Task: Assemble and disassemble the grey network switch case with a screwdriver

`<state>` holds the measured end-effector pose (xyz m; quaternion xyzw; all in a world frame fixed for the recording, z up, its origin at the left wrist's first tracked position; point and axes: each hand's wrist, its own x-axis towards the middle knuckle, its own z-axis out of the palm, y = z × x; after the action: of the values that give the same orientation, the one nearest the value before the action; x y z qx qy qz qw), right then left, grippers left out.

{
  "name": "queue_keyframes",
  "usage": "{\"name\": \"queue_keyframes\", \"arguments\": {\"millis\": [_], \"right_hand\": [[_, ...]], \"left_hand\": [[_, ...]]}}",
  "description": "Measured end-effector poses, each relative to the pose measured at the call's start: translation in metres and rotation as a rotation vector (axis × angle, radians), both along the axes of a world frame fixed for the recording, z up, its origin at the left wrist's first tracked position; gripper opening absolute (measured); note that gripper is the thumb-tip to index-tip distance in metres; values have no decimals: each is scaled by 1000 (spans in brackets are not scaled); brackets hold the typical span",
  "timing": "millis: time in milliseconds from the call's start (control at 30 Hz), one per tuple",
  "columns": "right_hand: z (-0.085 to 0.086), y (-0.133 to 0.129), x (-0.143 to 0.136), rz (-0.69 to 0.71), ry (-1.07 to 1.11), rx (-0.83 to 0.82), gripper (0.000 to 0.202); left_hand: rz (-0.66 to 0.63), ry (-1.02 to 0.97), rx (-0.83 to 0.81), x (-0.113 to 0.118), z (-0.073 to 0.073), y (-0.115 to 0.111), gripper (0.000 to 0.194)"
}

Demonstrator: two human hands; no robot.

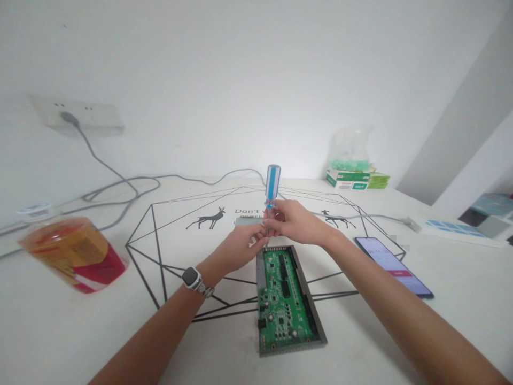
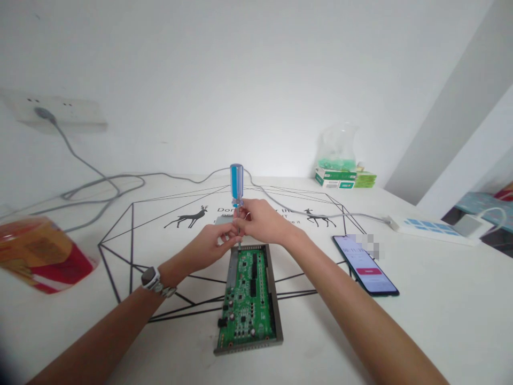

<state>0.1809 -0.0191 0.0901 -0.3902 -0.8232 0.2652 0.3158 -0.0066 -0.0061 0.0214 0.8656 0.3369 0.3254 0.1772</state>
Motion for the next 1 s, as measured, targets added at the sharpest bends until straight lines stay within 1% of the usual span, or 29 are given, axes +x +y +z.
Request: {"name": "queue_keyframes", "arguments": {"millis": [200, 433, 600, 667, 767, 900, 1000], "right_hand": [[0, -2, 0, -5, 4, -11, 16], [-1, -1, 0, 2, 6, -20, 15], [-3, 0, 0, -11, 44, -31, 7], [-1, -2, -1, -54, 85, -37, 9], [4, -6, -3, -162, 133, -27, 22], [9, -11, -5, -281, 87, 111, 28], [11, -14, -6, -310, 29, 205, 26]], "left_hand": [[0, 12, 19, -1, -1, 1, 16], [0, 5, -26, 0, 1, 1, 15], [29, 3, -46, 0, 0, 1, 16], [44, 1, -58, -1, 0, 1, 15], [46, -1, -74, 0, 1, 0, 15], [40, -10, -84, 0, 3, -1, 15], [39, -18, -83, 0, 2, -1, 15]]}}
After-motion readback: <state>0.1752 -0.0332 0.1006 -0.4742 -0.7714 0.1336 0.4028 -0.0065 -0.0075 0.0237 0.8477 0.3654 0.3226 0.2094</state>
